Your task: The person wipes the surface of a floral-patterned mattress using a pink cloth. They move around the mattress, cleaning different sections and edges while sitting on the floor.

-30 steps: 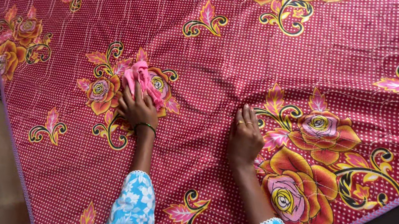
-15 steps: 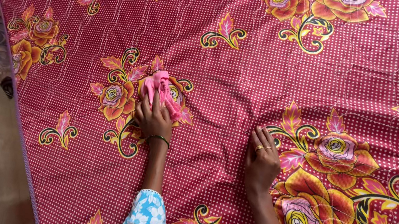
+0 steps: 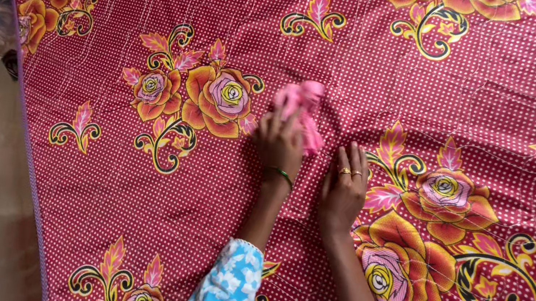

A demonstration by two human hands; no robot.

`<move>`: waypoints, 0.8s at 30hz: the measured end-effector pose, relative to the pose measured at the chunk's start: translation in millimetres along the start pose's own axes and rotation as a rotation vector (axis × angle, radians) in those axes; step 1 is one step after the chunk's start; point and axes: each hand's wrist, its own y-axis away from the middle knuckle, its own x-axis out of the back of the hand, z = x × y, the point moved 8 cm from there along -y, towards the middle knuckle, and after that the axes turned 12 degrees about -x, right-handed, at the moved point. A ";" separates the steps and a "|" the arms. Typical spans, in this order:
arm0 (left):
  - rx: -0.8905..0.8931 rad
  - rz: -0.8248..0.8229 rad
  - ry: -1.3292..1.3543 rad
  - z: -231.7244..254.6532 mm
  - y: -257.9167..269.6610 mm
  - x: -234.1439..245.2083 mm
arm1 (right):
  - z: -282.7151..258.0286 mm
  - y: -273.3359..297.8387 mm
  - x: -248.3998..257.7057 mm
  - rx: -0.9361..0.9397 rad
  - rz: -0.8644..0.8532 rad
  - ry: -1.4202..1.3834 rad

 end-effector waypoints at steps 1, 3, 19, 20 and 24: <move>-0.035 -0.086 0.100 32.2 5.5 -16.4 | 3.3 -6.3 4.4 0.023 -0.002 0.096; -0.148 -0.185 0.262 73.5 15.7 -33.0 | 23.6 -20.0 17.3 -0.001 -0.069 0.236; 0.437 -0.030 0.063 -103.1 -45.8 -26.3 | 136.3 -81.6 55.9 -0.168 0.024 0.451; 0.207 0.005 -0.045 -43.3 -54.7 -35.3 | 138.4 -81.1 54.6 -0.171 0.028 0.450; -0.263 -0.049 0.263 170.2 -28.6 -70.3 | 148.3 -83.6 58.5 -0.130 0.094 0.410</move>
